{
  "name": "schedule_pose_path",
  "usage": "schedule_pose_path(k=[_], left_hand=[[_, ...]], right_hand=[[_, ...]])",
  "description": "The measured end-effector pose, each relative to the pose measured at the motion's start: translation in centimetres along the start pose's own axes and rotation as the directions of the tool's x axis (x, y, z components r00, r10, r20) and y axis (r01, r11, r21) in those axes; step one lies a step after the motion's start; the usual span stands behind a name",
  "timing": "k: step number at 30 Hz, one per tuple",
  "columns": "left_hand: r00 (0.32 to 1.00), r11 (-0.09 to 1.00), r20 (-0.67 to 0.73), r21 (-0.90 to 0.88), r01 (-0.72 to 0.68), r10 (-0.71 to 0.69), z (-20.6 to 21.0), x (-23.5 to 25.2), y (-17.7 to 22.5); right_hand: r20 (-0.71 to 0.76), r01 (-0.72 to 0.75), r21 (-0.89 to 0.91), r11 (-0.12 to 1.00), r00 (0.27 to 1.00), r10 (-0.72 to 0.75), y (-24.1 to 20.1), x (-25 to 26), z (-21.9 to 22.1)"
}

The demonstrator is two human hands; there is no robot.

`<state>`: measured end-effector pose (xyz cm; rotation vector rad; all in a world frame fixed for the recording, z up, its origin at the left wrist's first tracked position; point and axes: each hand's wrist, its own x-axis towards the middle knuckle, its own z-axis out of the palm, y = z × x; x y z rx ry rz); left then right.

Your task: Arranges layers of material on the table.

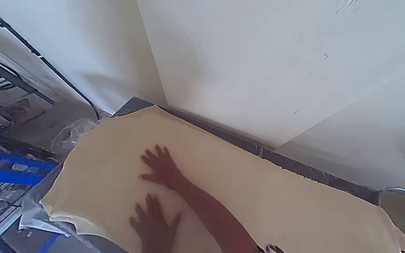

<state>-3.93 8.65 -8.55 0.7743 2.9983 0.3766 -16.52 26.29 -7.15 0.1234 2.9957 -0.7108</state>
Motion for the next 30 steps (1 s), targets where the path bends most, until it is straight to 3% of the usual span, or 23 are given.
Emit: schedule_pose_path(k=[2,5,7,10,12,13,16,17,18,19,22,24,26,29,30], left_hand=[[1.0,1.0,0.029,0.012,0.002,-0.002,-0.1,0.3,0.0],[0.998,0.999,0.067,0.034,-0.007,0.005,0.0,0.1,-0.2],[0.994,1.0,0.111,0.018,-0.023,0.02,-0.5,0.4,-0.3],[0.988,0.994,0.115,-0.023,-0.106,0.108,-1.0,3.0,-1.5],[0.976,0.981,0.097,0.007,-0.196,0.194,-0.7,7.0,-2.4],[0.964,0.968,0.096,0.014,-0.249,0.246,-0.5,9.5,-2.4],[0.911,0.917,0.116,-0.003,-0.399,0.397,0.6,16.9,0.6],[0.894,0.902,0.13,-0.009,-0.432,0.43,1.0,18.5,2.8],[0.873,0.885,0.164,-0.006,-0.465,0.46,1.2,19.5,5.4],[0.843,0.861,0.198,-0.007,-0.509,0.5,1.5,20.0,8.4],[0.702,0.728,0.236,-0.04,-0.684,0.672,3.7,19.0,18.1],[0.6,0.642,0.272,-0.098,-0.76,0.752,5.1,16.5,23.6],[0.505,0.567,0.326,-0.128,-0.814,0.799,6.0,13.0,27.5],[0.293,0.365,0.348,-0.163,-0.916,0.89,6.0,8.1,28.9],[0.209,0.285,0.338,-0.192,-0.939,0.918,6.0,6.8,27.9]], right_hand=[[-0.107,-0.02,-0.03,0.999,0.994,0.016,3.0,2.1,-1.4],[-0.238,-0.313,-0.103,0.944,0.93,0.282,9.8,-0.9,-4.4],[-0.267,-0.504,-0.082,0.86,0.842,0.469,14.8,-7.3,-5.5],[-0.412,-0.705,-0.086,0.704,0.668,0.619,20.5,-23.5,-6.0],[-0.48,-0.839,-0.035,0.543,0.49,0.728,22.2,-35.6,-5.9],[-0.497,-0.906,0.012,0.424,0.363,0.788,22.5,-41.4,-5.7],[-0.457,-0.965,0.262,-0.006,-0.129,0.88,22.0,-53.8,-5.0],[-0.435,-0.949,0.301,-0.092,-0.222,0.872,21.5,-55.1,-4.9],[-0.437,-0.95,0.289,-0.114,-0.237,0.868,20.5,-54.5,-4.1],[-0.459,-0.964,0.252,-0.083,-0.195,0.867,19.1,-52.4,-2.9],[-0.513,-0.959,0.127,0.252,0.154,0.844,13.2,-40.9,0.0],[-0.5,-0.858,0.108,0.502,0.39,0.773,6.1,-32.7,2.3],[-0.513,-0.664,0.135,0.735,0.588,0.625,-2.4,-26.9,5.0],[-0.445,-0.36,0.227,0.905,0.788,0.425,-10.1,-26.2,8.6],[-0.425,-0.346,0.242,0.906,0.802,0.42,-10.6,-28.0,9.6]])
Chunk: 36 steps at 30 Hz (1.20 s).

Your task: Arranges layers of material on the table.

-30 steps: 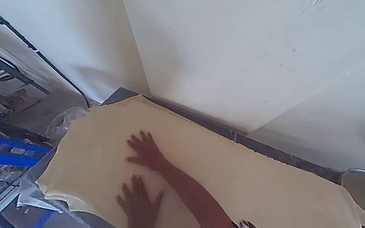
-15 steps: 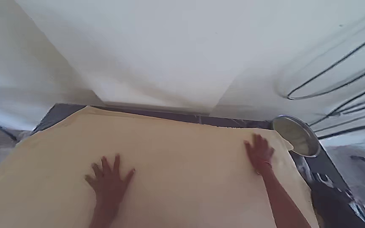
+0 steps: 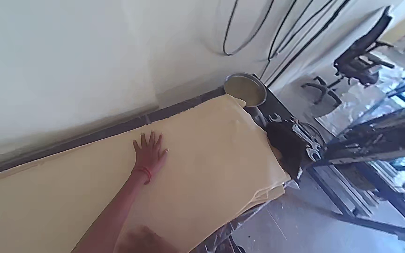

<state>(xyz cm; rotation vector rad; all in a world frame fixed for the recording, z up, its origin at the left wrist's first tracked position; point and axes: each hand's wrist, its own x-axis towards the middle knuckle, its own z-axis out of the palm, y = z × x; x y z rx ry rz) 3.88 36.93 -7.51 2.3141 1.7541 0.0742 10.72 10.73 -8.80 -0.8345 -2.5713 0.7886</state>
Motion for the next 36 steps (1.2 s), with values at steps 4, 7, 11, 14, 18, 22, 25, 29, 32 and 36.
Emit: schedule_pose_path(k=[4,7,11,14,18,22,25,29,32,36], left_hand=[[0.966,0.969,-0.084,0.033,-0.244,0.246,3.4,-7.8,1.9],[0.958,0.965,-0.11,0.038,-0.261,0.264,4.9,-14.9,4.9],[0.978,0.978,0.015,-0.012,-0.21,0.21,5.2,-19.1,10.2],[0.983,0.986,0.081,0.011,-0.167,0.165,5.4,-17.2,14.0],[0.975,0.977,0.077,0.039,-0.21,0.206,6.2,-10.4,19.7],[0.967,0.966,-0.001,0.057,-0.254,0.254,7.1,0.0,25.6],[0.983,0.982,0.027,0.041,-0.183,0.182,6.6,7.9,29.1],[0.986,0.99,-0.108,-0.042,-0.131,0.126,6.4,14.9,28.7],[0.977,0.996,-0.214,-0.085,0.0,-0.018,5.7,18.4,27.1],[0.975,0.976,-0.073,-0.077,0.205,-0.211,3.7,24.5,28.9]], right_hand=[[-0.216,-0.289,-0.31,0.906,0.949,0.228,8.3,-11.5,-6.2],[-0.335,-0.638,-0.382,0.668,0.77,0.544,15.6,-21.0,-14.1],[-0.377,-0.881,-0.19,0.432,0.472,0.797,24.1,-25.3,-21.9],[-0.371,-0.89,-0.173,0.421,0.455,0.81,29.1,-22.6,-25.2],[-0.282,-0.861,-0.172,0.479,0.509,0.814,34.3,-17.0,-28.9],[-0.216,-0.646,-0.187,0.74,0.762,0.611,39.4,-11.9,-31.3],[-0.146,-0.403,-0.218,0.889,0.914,0.379,44.3,-7.6,-33.6],[-0.173,-0.383,-0.197,0.903,0.92,0.353,47.4,-5.9,-35.2],[-0.108,-0.54,-0.05,0.84,0.839,0.533,45.0,-10.9,-34.8],[-0.119,-0.71,0.055,0.702,0.693,0.711,40.2,-19.0,-33.0]])
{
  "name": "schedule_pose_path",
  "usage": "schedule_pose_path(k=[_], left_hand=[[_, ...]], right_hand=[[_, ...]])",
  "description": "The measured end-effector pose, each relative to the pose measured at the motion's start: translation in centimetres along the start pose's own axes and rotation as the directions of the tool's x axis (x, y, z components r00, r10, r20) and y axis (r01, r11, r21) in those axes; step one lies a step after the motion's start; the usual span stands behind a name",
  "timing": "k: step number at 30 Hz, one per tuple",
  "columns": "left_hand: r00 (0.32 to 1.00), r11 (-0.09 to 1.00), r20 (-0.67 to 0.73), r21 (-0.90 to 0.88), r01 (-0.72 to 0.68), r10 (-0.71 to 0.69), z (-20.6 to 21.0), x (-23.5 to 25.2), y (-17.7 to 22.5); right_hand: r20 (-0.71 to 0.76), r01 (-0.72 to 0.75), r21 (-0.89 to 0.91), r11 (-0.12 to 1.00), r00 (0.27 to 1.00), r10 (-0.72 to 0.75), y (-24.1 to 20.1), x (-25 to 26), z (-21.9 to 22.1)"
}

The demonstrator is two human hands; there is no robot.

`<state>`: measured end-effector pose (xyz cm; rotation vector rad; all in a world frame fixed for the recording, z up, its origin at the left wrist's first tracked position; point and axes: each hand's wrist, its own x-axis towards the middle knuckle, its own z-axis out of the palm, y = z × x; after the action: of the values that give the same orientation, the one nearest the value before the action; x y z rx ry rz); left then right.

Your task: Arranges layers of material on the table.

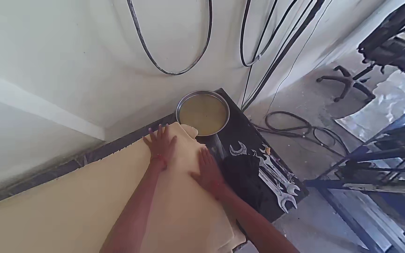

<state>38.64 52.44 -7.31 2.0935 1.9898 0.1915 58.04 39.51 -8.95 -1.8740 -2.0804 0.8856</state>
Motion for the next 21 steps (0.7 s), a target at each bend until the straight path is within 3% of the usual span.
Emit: schedule_pose_path(k=[3,6,9,11,13,15,18,20,21], left_hand=[[1.0,0.999,0.012,0.048,-0.023,0.023,1.3,1.2,4.1],[0.988,0.988,0.089,0.071,-0.136,0.13,2.8,-2.1,7.6],[0.922,0.941,0.212,0.031,-0.337,0.324,4.4,-7.7,10.1],[0.857,0.904,0.308,-0.023,-0.427,0.413,5.0,-11.4,11.2],[0.811,0.866,0.312,-0.105,-0.489,0.495,4.9,-14.5,11.1],[0.776,0.834,0.307,-0.178,-0.521,0.551,4.6,-17.7,10.3],[0.793,0.817,0.219,-0.269,-0.51,0.568,5.0,-24.3,9.2],[0.803,0.804,0.155,-0.288,-0.52,0.575,5.4,-28.3,8.5],[0.798,0.798,0.143,-0.274,-0.536,0.585,5.7,-29.8,8.0]], right_hand=[[-0.11,-0.083,0.073,0.994,0.99,0.09,0.2,-6.5,1.9],[-0.103,-0.134,-0.066,0.989,0.987,0.127,-0.8,-13.1,4.0],[-0.177,-0.037,-0.122,0.992,0.984,0.015,-0.9,-18.7,6.3],[-0.096,0.077,-0.137,0.988,0.991,-0.091,-0.5,-21.4,6.2],[0.047,0.215,-0.076,0.974,0.976,-0.212,0.5,-22.9,4.5],[0.132,0.312,0.032,0.95,0.941,-0.313,2.4,-23.0,1.7],[-0.078,0.309,0.095,0.946,0.95,-0.303,4.7,-19.6,-3.3],[-0.234,0.304,0.022,0.952,0.928,-0.291,5.1,-13.5,-6.6],[-0.242,0.29,0.002,0.957,0.929,-0.281,5.1,-9.7,-8.1]])
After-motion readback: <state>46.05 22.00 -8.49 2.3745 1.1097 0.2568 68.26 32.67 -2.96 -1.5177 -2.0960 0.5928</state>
